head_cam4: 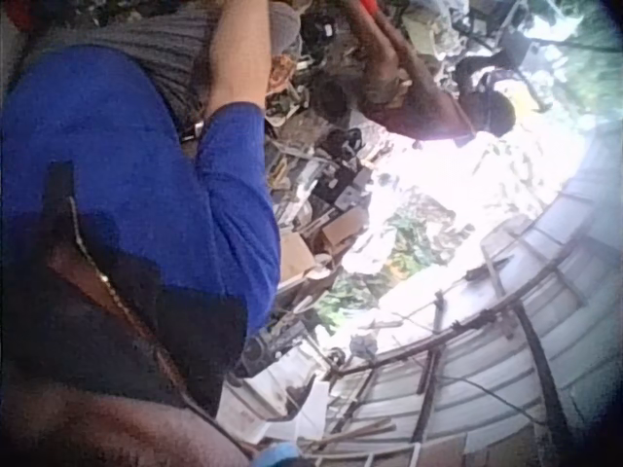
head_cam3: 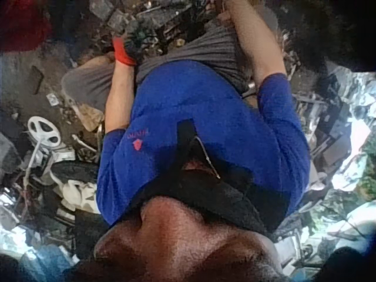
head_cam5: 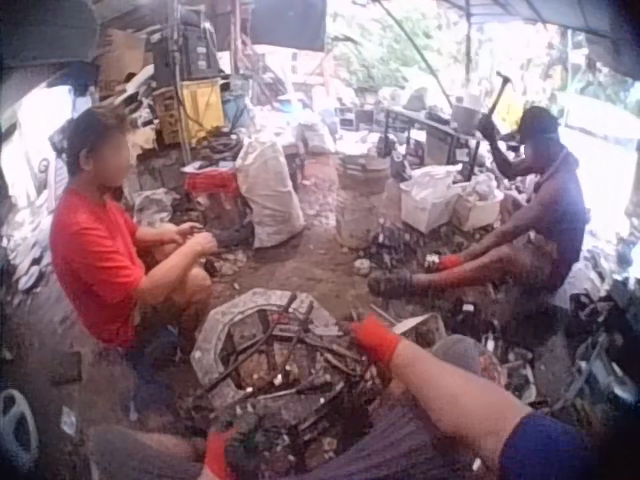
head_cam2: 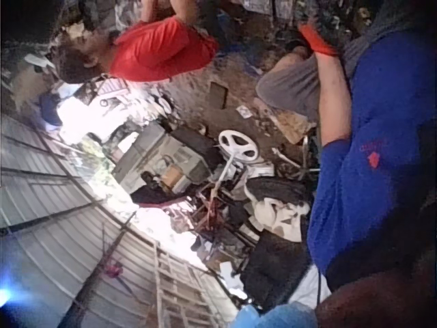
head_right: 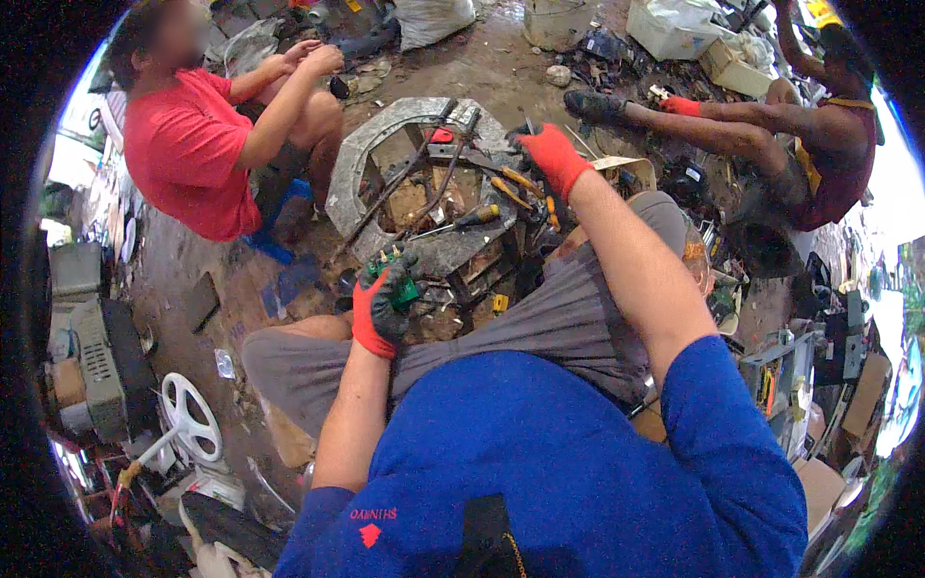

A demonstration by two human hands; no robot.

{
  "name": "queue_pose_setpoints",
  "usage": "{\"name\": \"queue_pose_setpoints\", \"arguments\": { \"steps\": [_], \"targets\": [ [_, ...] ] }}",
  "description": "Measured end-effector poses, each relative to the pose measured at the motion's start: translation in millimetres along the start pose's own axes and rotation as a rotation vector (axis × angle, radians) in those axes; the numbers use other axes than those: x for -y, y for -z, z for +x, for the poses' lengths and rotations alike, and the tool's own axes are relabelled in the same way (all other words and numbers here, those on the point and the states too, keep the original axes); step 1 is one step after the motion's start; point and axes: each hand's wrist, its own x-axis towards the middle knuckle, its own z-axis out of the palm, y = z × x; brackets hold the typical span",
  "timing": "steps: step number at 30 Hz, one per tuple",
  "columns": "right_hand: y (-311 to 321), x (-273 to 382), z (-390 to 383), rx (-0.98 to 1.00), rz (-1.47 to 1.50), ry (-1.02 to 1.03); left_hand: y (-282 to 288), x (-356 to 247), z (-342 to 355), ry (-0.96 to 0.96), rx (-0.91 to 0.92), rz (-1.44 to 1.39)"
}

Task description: The person sits on the ground and uses a screwdriver to remove screws from a green circuit board. They then use pliers to pull off a metal component from the board. The person hands the board to another person and then picks up a different circuit board to continue working on it.

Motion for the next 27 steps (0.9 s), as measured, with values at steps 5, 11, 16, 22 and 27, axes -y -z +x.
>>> {"name": "queue_pose_setpoints", "arguments": {
  "steps": [5,11,16,22,27],
  "targets": [
    [6,-24,48,-0.030,-0.065,-0.093,-5,0,1,0.020,0.050,-0.037],
    [-27,-36,55,-0.069,-0.464,0.059,12,8,-2,0.036,0.040,-0.027],
    [-18,-56,67,-0.235,-0.646,0.197,1,7,7,0.075,0.131,-0.039],
    [-21,6,34,-0.190,-0.668,0.227,4,9,8,0.080,0.126,-0.138],
    [-49,4,-31,0.013,-0.525,0.326,-11,12,14,-0.004,0.030,0.037]
  ]
}}
